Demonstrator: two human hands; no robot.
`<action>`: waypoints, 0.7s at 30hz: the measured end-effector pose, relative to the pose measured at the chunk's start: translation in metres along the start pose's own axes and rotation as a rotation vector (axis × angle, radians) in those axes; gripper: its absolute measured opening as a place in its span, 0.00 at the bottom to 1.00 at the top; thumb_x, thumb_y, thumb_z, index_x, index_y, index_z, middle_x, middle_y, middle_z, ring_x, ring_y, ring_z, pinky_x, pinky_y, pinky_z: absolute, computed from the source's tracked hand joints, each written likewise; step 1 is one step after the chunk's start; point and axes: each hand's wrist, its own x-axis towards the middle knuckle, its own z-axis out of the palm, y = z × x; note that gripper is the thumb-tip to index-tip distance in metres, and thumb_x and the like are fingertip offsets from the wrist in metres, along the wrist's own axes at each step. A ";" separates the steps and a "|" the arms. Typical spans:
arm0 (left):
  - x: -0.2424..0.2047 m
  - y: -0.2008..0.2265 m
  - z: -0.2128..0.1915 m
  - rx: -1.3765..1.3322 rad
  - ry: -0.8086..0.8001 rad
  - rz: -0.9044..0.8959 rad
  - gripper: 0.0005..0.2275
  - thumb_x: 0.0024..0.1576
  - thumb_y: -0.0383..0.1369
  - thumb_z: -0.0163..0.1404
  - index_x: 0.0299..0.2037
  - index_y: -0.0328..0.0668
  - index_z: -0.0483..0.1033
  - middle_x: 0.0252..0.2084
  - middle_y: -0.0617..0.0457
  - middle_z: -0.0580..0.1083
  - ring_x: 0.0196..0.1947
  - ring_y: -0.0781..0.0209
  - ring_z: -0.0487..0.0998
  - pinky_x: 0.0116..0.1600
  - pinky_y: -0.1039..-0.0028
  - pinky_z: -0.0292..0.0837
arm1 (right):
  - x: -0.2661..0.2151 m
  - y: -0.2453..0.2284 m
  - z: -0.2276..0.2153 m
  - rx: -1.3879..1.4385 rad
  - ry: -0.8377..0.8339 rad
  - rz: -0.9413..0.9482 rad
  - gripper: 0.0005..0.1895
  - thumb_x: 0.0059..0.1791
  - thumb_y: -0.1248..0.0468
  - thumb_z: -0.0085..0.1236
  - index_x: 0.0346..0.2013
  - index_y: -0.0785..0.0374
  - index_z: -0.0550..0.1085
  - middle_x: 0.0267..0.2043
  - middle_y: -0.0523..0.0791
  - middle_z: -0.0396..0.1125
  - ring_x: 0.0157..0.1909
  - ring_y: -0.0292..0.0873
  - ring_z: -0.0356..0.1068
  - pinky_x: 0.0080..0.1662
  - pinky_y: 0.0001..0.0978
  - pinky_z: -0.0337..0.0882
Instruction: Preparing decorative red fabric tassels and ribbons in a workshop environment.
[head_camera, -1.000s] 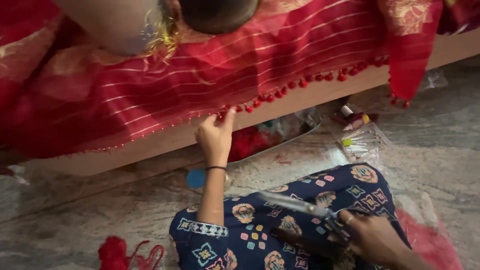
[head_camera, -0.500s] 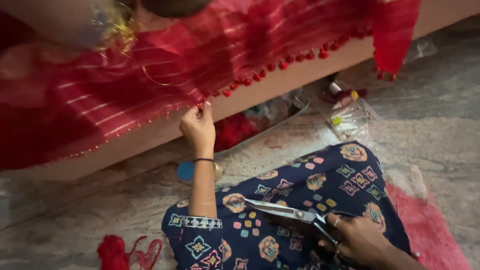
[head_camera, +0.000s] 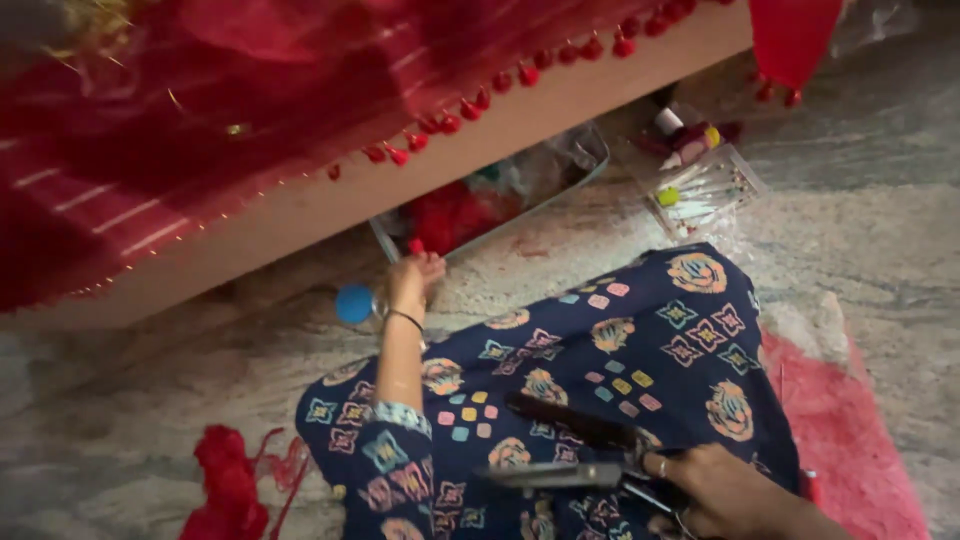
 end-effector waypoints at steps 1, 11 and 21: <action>0.018 -0.010 -0.011 -0.056 -0.033 -0.109 0.08 0.63 0.35 0.49 0.44 0.39 0.76 0.39 0.48 0.81 0.39 0.54 0.82 0.48 0.64 0.76 | -0.004 0.001 0.002 0.013 -0.046 -0.052 0.29 0.42 0.54 0.73 0.54 0.59 0.73 0.31 0.53 0.72 0.36 0.61 0.73 0.36 0.51 0.71; -0.063 0.061 0.035 1.104 0.082 0.223 0.19 0.57 0.48 0.60 0.49 0.41 0.82 0.36 0.44 0.80 0.38 0.48 0.81 0.47 0.61 0.76 | -0.016 -0.005 0.005 -0.173 -0.138 0.216 0.09 0.45 0.67 0.59 0.39 0.65 0.76 0.36 0.55 0.71 0.42 0.59 0.73 0.44 0.52 0.74; -0.012 0.040 0.018 1.561 0.285 0.619 0.15 0.65 0.46 0.62 0.44 0.41 0.84 0.38 0.39 0.79 0.42 0.41 0.79 0.51 0.56 0.73 | -0.149 0.291 0.003 -0.024 1.648 0.971 0.09 0.48 0.68 0.59 0.41 0.64 0.82 0.39 0.55 0.75 0.42 0.54 0.77 0.47 0.45 0.74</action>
